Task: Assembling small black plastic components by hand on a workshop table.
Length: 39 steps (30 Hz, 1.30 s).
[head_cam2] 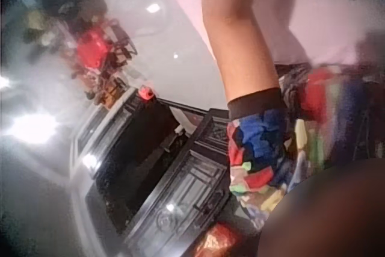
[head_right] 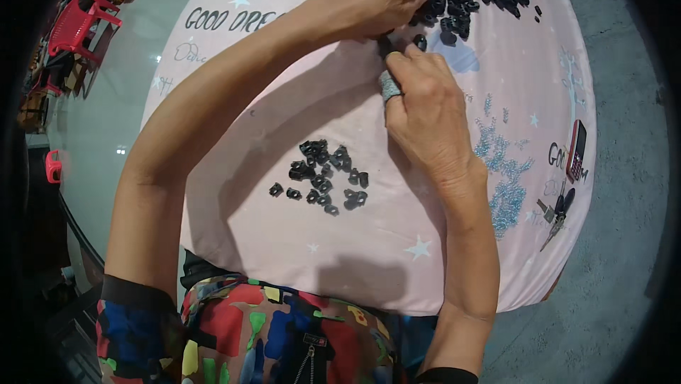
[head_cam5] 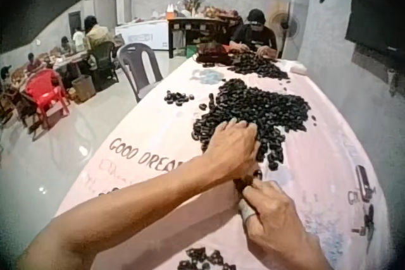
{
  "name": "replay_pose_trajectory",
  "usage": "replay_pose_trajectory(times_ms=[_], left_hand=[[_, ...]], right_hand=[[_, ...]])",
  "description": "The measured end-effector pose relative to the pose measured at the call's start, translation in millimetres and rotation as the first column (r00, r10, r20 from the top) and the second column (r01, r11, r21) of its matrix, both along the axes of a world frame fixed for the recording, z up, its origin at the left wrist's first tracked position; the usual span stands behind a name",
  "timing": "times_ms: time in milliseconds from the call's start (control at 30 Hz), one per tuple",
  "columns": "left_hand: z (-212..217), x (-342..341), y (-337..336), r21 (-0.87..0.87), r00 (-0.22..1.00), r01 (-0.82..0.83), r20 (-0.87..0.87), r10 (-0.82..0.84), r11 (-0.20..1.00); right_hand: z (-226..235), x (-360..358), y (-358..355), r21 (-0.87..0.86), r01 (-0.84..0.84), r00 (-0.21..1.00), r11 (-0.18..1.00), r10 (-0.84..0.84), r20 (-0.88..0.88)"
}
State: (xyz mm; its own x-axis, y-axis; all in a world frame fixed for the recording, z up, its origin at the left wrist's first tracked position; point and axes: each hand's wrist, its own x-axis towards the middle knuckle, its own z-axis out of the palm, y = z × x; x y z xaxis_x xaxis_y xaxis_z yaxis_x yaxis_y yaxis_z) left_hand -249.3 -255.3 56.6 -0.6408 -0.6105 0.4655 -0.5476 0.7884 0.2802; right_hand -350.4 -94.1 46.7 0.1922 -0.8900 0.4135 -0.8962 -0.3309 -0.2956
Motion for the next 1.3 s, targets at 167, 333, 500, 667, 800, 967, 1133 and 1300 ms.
replay_pose_trajectory(times_ms=[167,333,500,667,800,967,1133,1300], left_hand=[[-7,-57,-44,0.218,1.0,-0.029,0.014,0.027,0.975],[-4,-95,-59,0.272,0.995,0.006,0.09,-0.032,0.962],[12,-112,-66,0.239,0.98,-0.032,0.198,-0.016,0.971],[3,-126,-64,0.203,0.98,-0.042,0.199,0.001,0.978],[-16,-130,-63,0.08,0.991,0.087,-0.11,-0.078,0.993],[-32,-121,-74,0.011,0.957,0.173,-0.238,-0.165,0.985],[-16,-91,-55,0.001,0.914,0.202,-0.36,-0.188,0.979],[23,-11,13,0.054,0.917,0.303,-0.287,-0.276,0.951]], right_hand=[[-1,8,1,-0.026,-0.018,1.0,1.0,0.017,-0.015],[1,7,1,-0.02,0.009,1.0,1.0,-0.009,-0.009],[1,6,0,0.035,0.021,0.998,0.999,-0.023,0.062],[-1,4,1,0.071,0.024,0.996,0.997,-0.03,0.086],[1,-9,-4,0.022,-0.033,0.991,0.999,0.03,0.129],[11,-22,-2,0.117,-0.107,0.918,0.987,0.053,0.392],[21,-41,0,0.242,-0.072,0.969,0.968,0.011,0.246],[38,-40,7,0.328,0.056,0.97,0.943,-0.13,0.207]])
